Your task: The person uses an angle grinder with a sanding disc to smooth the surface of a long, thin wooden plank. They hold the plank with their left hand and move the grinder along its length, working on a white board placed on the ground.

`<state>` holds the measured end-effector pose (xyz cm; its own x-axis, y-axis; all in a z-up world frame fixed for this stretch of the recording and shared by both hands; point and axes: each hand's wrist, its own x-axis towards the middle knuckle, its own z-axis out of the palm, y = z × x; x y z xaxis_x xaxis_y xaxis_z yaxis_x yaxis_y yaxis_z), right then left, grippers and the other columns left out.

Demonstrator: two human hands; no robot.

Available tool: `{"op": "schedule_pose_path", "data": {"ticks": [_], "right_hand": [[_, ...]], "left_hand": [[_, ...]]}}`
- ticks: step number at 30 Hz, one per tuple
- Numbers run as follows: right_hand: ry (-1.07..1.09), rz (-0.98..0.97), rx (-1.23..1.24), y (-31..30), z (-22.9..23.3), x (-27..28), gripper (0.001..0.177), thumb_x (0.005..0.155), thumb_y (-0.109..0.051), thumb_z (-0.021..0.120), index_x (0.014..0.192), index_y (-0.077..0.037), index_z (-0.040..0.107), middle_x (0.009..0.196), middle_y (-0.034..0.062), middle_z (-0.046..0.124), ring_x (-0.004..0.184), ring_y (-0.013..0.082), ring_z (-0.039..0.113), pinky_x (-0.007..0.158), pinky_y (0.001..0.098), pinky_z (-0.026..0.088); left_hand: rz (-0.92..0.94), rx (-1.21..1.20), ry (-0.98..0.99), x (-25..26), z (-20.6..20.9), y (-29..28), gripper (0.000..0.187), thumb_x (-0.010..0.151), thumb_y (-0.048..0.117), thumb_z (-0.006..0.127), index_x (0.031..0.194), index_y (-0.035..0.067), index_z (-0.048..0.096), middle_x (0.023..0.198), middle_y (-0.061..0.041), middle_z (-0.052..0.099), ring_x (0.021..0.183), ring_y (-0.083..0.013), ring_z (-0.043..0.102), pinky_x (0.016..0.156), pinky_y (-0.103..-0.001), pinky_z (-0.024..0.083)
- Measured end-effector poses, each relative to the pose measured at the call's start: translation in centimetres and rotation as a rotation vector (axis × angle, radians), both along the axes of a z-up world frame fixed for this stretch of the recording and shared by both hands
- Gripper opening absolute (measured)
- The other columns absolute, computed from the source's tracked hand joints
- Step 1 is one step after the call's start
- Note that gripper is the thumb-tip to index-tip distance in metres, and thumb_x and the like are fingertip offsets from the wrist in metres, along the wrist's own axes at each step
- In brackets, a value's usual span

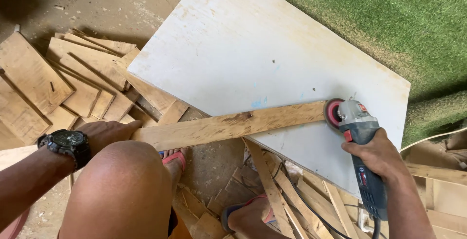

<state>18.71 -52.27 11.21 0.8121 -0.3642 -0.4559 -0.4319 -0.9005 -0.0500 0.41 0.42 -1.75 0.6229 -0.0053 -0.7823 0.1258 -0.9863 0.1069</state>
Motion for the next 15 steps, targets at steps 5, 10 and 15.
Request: {"op": "schedule_pose_path", "data": {"ticks": [5, 10, 15], "right_hand": [[-0.070, -0.122, 0.056, -0.9, 0.6, 0.3, 0.081, 0.078, -0.031, 0.081, 0.143, 0.001, 0.045, 0.131, 0.0241, 0.065, 0.113, 0.0430, 0.062, 0.092, 0.0534, 0.046], [-0.056, -0.125, 0.078, -0.3, 0.9, -0.5, 0.082, 0.078, -0.029, 0.081, 0.145, -0.001, 0.044, 0.132, 0.0229, 0.064, 0.115, 0.0406, 0.061, 0.095, 0.0529, 0.045], [-0.068, -0.152, 0.143, 0.7, 1.4, -0.5, 0.075, 0.082, -0.025, 0.079, 0.143, 0.001, 0.045, 0.129, 0.0233, 0.063, 0.111, 0.0397, 0.060, 0.092, 0.0529, 0.046]], "left_hand": [[0.017, 0.001, -0.001, -0.5, 1.7, -0.3, 0.064, 0.093, 0.053, 0.055, 0.150, 0.040, 0.028, 0.122, -0.003, 0.071, 0.111, -0.0239, 0.071, 0.088, -0.042, 0.055], [0.027, -0.017, -0.020, -0.4, 1.1, -0.1, 0.077, 0.091, 0.060, 0.056, 0.158, 0.042, 0.023, 0.144, -0.002, 0.060, 0.131, -0.0234, 0.064, 0.102, -0.045, 0.055], [-0.014, 0.026, -0.008, -0.2, 2.3, -0.8, 0.057, 0.096, 0.048, 0.054, 0.147, 0.039, 0.032, 0.111, 0.001, 0.078, 0.099, -0.0210, 0.076, 0.079, -0.040, 0.057]]}}
